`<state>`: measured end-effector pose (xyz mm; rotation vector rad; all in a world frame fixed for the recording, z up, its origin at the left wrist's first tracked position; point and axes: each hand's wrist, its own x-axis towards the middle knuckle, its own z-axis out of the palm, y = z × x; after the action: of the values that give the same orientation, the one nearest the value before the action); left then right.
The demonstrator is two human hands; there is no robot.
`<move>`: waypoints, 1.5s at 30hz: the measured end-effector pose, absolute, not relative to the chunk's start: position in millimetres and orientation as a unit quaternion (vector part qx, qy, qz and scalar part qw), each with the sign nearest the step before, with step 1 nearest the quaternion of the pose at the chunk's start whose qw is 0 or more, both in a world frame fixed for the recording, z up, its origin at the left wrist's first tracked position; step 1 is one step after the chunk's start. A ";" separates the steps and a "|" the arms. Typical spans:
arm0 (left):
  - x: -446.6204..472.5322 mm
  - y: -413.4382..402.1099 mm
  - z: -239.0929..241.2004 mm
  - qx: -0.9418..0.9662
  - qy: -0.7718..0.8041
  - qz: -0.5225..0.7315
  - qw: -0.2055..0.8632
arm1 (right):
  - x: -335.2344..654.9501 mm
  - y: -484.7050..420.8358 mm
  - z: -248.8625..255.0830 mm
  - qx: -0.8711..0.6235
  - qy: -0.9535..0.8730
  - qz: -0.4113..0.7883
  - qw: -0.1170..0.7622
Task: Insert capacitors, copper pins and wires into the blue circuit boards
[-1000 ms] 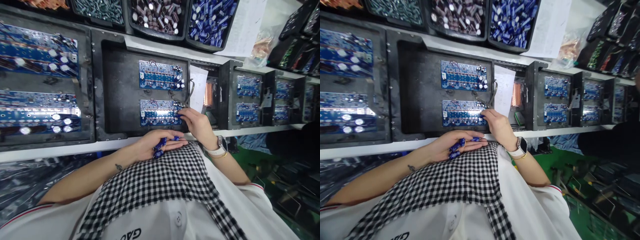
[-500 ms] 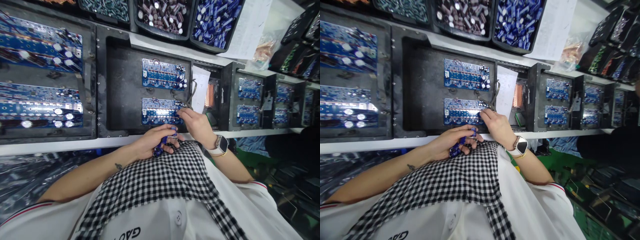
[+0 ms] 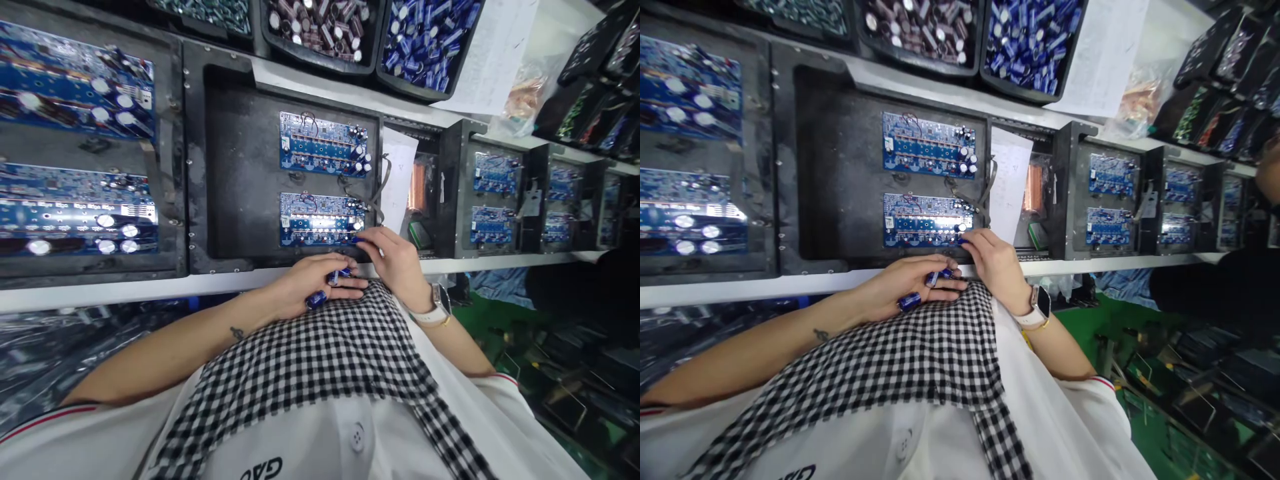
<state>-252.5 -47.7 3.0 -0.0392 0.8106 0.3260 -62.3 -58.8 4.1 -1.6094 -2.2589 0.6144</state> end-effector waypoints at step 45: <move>-245.2 34.2 38.1 0.119 0.400 0.198 0.887 | -49.2 -51.9 -17.0 -0.562 -0.826 0.008 0.048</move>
<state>-245.2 34.2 38.1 0.2469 0.8315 0.4120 -49.2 -51.9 -17.0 -1.7138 -2.5171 0.0249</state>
